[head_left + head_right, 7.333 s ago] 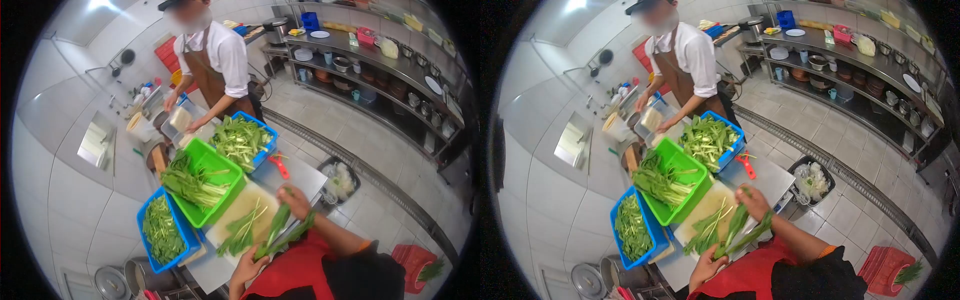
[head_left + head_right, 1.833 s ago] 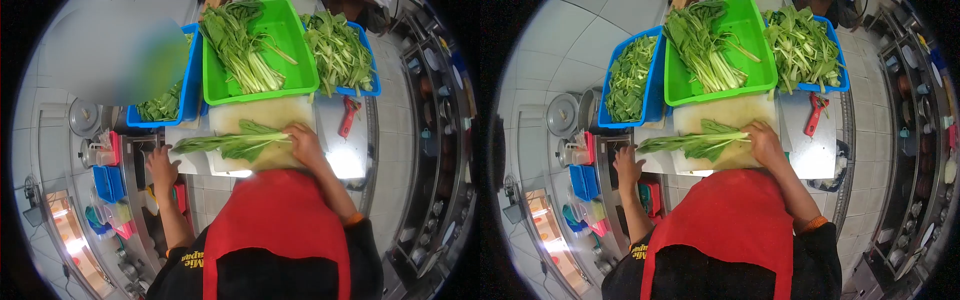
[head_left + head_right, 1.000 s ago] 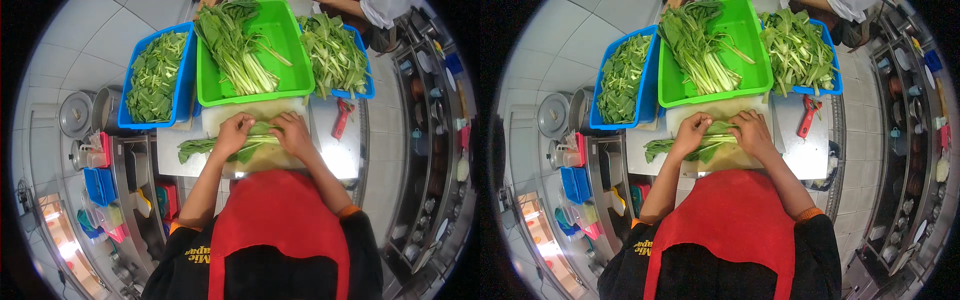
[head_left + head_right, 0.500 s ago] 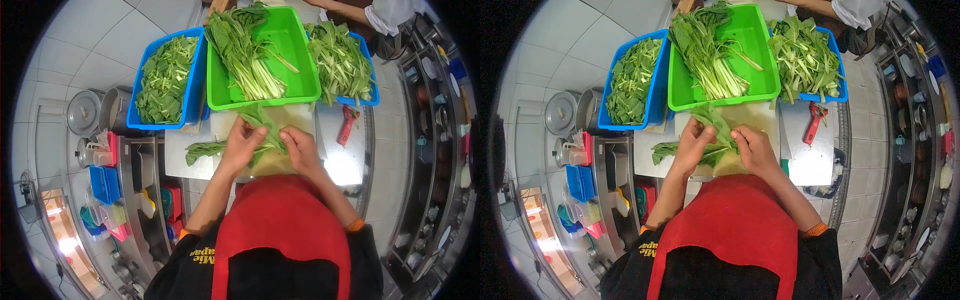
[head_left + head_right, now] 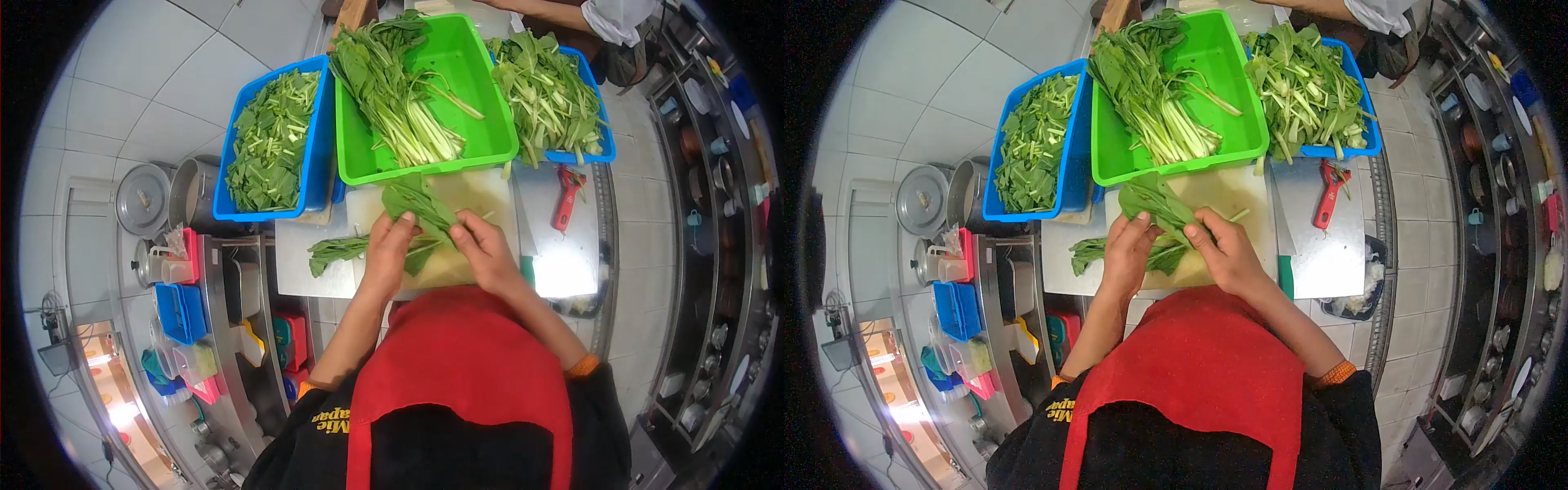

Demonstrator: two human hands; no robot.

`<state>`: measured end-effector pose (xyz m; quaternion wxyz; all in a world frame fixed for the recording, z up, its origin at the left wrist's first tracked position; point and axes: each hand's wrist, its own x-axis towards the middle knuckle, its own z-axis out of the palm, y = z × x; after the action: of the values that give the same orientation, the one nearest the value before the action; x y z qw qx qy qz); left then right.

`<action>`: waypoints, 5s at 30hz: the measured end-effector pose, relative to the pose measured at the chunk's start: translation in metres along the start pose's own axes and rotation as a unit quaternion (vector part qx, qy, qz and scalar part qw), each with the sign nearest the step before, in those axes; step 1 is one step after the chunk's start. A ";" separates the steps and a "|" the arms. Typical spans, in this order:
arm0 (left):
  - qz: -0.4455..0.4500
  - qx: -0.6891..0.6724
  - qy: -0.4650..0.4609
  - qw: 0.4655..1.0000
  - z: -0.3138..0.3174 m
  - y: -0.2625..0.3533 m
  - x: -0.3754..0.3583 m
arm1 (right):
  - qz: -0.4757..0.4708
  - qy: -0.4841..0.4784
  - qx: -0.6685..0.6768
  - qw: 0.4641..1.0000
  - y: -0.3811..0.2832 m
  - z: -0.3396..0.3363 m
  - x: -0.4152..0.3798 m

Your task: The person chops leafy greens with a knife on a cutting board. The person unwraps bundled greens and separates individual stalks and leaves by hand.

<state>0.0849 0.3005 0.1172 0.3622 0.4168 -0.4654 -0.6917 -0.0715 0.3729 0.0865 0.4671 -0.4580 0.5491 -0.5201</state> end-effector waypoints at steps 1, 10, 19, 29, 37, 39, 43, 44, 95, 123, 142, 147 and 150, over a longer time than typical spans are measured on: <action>0.008 -0.075 0.034 0.997 0.007 0.003 0.000 | -0.020 -0.002 -0.042 0.999 0.002 0.001 0.000; -0.059 0.024 0.138 0.988 -0.008 0.001 0.021 | -0.072 -0.167 -0.215 0.960 -0.006 0.003 -0.011; 0.003 -0.077 0.091 0.993 -0.042 -0.002 0.031 | -0.173 -0.017 -0.402 0.899 0.050 -0.020 0.031; 0.203 0.505 -0.241 0.803 0.043 -0.021 0.015 | 0.298 0.171 0.382 0.858 0.035 -0.020 -0.018; 0.240 0.613 -0.202 0.725 -0.003 -0.084 0.039 | 0.004 0.525 -0.217 0.823 0.107 -0.176 -0.110; 0.245 0.616 -0.188 0.725 -0.003 -0.094 0.038 | 0.094 0.421 -0.711 0.556 0.102 -0.189 -0.115; 0.271 0.622 -0.157 0.718 -0.003 -0.106 0.040 | -0.062 0.336 -0.437 0.832 0.059 -0.125 -0.069; 0.276 0.621 -0.162 0.716 -0.003 -0.110 0.041 | 0.036 0.252 -0.288 0.923 0.064 -0.102 -0.059; -0.135 -0.186 -0.156 0.961 0.012 -0.043 0.041 | 0.073 -0.064 -0.408 0.908 -0.046 -0.016 -0.005; -0.194 -0.110 -0.183 0.958 0.065 0.016 0.056 | -0.059 0.093 -0.308 0.945 -0.012 -0.040 -0.080; -0.020 0.109 -0.216 0.970 -0.016 -0.020 -0.019 | 0.016 -0.054 0.376 0.925 -0.053 -0.043 0.058; -0.001 0.134 -0.154 0.979 -0.040 -0.033 -0.027 | -0.029 -0.054 0.385 0.921 -0.050 -0.037 0.063; 0.012 0.196 -0.127 0.972 -0.050 -0.025 -0.034 | 0.015 0.046 0.449 0.892 -0.053 -0.037 0.073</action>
<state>0.1406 0.3213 0.0912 0.2195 0.3825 -0.6392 -0.6301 -0.1180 0.3040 0.1371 0.6048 -0.1664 0.2846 -0.7249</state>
